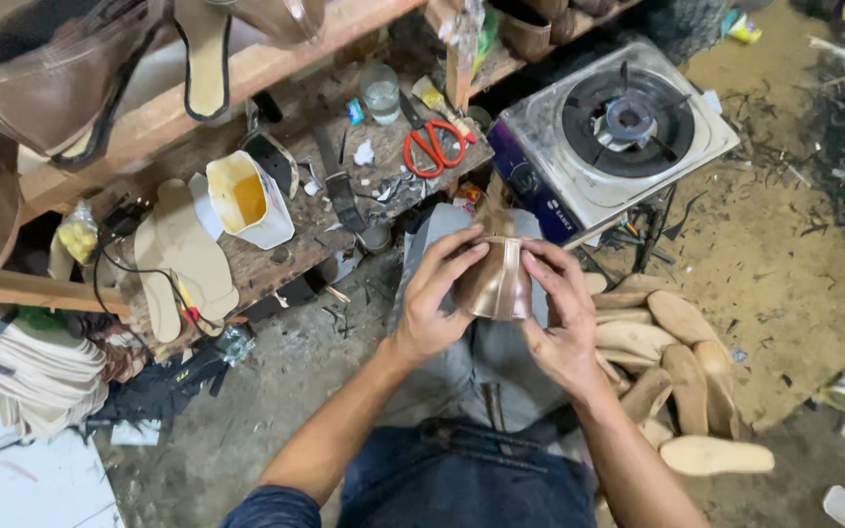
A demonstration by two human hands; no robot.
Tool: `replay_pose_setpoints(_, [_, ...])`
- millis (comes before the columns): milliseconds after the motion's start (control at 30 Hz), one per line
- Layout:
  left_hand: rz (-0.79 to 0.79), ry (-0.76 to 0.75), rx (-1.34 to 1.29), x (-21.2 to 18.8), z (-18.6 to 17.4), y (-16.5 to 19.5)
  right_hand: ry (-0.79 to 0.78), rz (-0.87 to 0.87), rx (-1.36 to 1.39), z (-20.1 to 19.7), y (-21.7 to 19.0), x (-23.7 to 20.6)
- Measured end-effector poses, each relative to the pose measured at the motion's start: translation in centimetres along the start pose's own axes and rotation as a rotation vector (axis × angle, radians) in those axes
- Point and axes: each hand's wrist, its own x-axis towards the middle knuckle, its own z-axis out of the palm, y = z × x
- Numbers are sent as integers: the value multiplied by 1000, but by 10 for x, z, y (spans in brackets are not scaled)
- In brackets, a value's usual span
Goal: The person uses a heated metal tool to press and shape the upper of a high-heeled shoe, repeatedly applying heat and pressure along the edges and heel area. The person rotates the shoe to access different sides and continues the process until the shoe is set aside.
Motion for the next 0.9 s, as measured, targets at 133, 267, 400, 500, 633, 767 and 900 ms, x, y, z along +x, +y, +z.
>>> replay_pose_setpoints(133, [-60, 89, -26, -36, 6, 1, 127, 49, 25, 15, 1, -31])
replay_pose_setpoints(267, [-73, 103, -70, -54, 7, 3, 155, -7, 92, 19, 4, -48])
replay_pose_setpoints(400, [-120, 82, -109, -64, 7, 5, 147, -23, 0, 18, 4, -56])
replay_pose_setpoints(500, [-138, 84, -126, -64, 5, 7, 152, -34, -9, 20, 4, -58])
replay_pose_setpoints(633, [-120, 10, -8, -51, -6, 20, 154, -24, -32, 22, -3, -50])
replay_pose_setpoints(767, [158, -234, 273, -27, -29, 29, 0, -63, -110, 14, -19, -24])
replay_pose_setpoints(900, [-30, -84, 121, -9, -52, -6, -68, 20, -23, 8, -32, -2])
